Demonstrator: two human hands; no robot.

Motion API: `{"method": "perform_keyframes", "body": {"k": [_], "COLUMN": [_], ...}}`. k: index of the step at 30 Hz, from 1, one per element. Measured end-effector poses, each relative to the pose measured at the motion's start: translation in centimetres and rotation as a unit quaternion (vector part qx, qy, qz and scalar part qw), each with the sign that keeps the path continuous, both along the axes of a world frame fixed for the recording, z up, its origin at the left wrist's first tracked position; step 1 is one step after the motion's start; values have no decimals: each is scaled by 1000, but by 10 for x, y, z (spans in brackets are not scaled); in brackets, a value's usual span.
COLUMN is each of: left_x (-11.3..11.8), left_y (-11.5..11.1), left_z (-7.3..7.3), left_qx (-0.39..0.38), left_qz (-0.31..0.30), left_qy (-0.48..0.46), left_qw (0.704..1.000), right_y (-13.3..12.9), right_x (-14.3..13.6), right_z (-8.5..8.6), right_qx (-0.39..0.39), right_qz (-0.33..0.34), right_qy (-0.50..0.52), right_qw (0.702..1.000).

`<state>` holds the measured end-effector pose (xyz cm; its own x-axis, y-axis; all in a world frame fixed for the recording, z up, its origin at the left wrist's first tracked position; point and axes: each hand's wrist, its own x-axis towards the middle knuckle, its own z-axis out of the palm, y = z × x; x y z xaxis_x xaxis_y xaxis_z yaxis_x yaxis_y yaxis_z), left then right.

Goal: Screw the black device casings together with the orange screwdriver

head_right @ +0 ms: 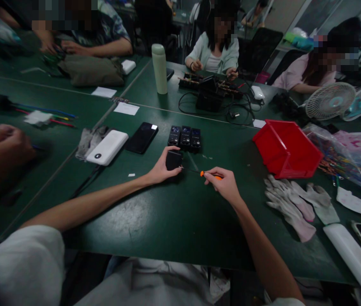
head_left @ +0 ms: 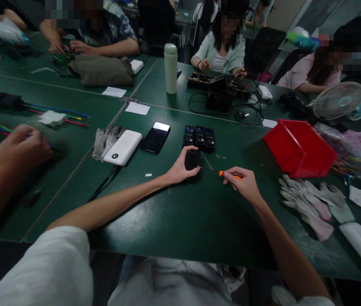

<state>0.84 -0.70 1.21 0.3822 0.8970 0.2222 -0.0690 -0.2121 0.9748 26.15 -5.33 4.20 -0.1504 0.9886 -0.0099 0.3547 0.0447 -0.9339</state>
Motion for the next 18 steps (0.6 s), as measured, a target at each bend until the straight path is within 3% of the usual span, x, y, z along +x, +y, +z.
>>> {"method": "perform_keyframes", "body": {"k": [5, 14, 18], "left_x": [1, 1, 1], "left_y": [1, 2, 3], "left_z": [0, -1, -2], "left_qx": [1, 15, 21], "left_qz": [3, 41, 45], "left_qy": [-4, 17, 15], "left_qw": [1000, 999, 999], "right_y": [3, 1, 0], "right_x": [-1, 3, 1], "right_z": [-4, -6, -7], "right_qx": [-42, 70, 86], "right_qz": [-3, -31, -36], "right_qy": [23, -14, -12], "right_qw": [999, 997, 996]}}
